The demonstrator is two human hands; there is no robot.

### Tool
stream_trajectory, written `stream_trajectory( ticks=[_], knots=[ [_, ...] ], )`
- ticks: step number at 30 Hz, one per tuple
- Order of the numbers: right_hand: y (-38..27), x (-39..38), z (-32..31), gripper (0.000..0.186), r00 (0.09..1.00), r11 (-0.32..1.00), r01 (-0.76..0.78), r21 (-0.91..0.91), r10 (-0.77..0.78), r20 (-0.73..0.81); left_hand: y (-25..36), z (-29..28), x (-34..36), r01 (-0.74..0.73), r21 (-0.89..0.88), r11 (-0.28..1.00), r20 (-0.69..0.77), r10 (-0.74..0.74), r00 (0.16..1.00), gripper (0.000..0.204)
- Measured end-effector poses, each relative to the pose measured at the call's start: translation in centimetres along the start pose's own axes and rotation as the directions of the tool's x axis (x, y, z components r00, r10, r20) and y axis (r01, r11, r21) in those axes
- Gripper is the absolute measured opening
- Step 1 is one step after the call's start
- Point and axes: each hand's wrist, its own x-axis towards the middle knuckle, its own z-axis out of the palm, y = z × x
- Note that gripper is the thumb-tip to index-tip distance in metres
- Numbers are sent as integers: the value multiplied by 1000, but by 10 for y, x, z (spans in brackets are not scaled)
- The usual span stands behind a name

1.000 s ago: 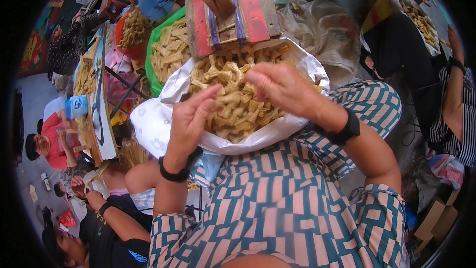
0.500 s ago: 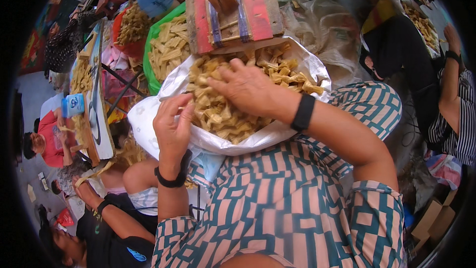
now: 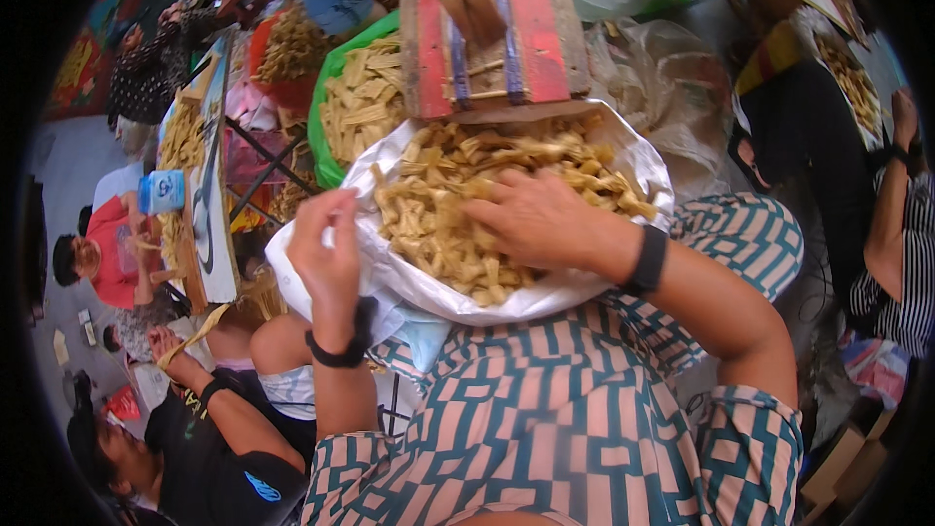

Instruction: Manually twist and shape strips of dough into traditional snacks.

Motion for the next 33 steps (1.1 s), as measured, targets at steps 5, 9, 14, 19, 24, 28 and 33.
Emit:
stream_trajectory(
  ticks=[5, 9, 14, 19, 24, 28, 33],
  knots=[
    [-1, -4, 3, 33, 999, 999, 47, -27, -48, -12, -92, -19, 42, 300, -86, 950, 248, -271, 930, 17],
    [7, 12, 16, 41, 999, 997, 45, -66, -43, 31, -97, 13, 101, 157, 111, 981, 520, -192, 832, 16],
    [3, 18, 16, 39, 999, 995, 41, -87, -41, 7, -91, 70, 117, -70, 250, 966, 631, -108, 769, 17],
    [2, 25, 17, 28, 999, 997, 2, -82, -6, -51, -106, 98, 126, -107, 341, 934, 654, -154, 741, 20],
    [7, 12, 8, 28, 997, 994, -71, -79, 71, 3, -116, 105, 126, -113, 347, 931, 687, -170, 707, 18],
    [16, -5, 5, 31, 997, 993, -60, -103, 55, -52, -105, 92, 120, -162, 345, 924, 578, -74, 812, 17],
    [26, 1, 19, 23, 987, 988, -148, -37, 145, -75, -21, 57, 115, -117, 143, 983, 447, 41, 893, 14]
  ],
)
